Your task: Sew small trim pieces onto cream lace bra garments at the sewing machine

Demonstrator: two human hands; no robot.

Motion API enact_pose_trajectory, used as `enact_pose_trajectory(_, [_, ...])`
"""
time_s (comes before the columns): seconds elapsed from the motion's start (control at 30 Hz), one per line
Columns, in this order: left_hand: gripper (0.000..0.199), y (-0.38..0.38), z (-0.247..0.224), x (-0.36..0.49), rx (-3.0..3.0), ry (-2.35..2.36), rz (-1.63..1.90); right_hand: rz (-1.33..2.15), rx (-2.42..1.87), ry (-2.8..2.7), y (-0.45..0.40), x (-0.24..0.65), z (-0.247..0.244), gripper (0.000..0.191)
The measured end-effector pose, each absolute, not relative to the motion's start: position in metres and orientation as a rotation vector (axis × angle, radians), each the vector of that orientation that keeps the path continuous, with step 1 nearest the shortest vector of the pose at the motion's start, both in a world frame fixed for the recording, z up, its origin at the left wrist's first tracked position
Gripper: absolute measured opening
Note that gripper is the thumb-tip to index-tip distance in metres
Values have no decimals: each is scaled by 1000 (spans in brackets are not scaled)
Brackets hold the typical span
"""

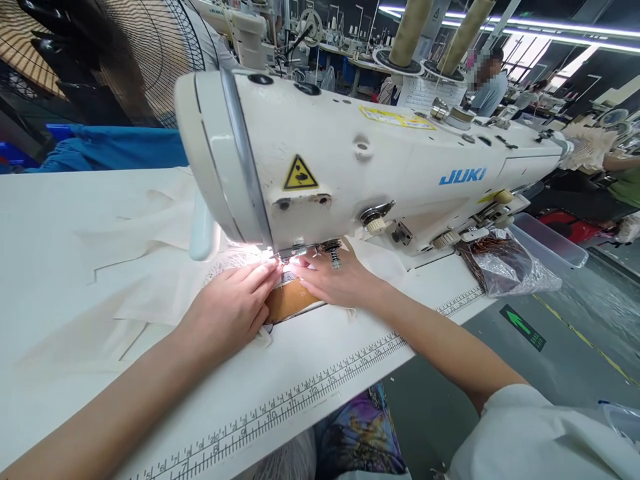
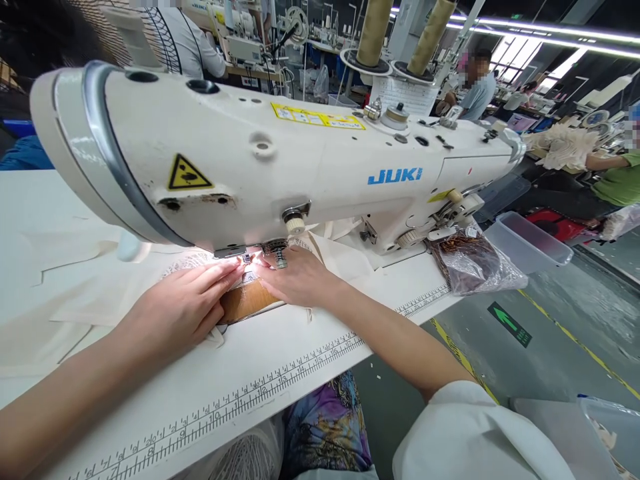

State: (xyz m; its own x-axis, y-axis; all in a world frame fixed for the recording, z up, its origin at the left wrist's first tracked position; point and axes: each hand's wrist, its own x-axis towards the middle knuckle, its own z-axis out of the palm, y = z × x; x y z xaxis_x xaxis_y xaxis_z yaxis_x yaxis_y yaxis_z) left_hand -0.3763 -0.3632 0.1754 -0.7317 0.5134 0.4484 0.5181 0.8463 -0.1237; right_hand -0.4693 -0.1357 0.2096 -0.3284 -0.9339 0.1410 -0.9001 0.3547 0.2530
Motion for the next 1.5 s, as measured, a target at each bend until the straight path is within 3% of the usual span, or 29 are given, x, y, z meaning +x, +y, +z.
enact_pose_trajectory(1.5, [48,-361,181,-376,-747,-2537,25,-128,1593,-2319,-135,-467,205,34])
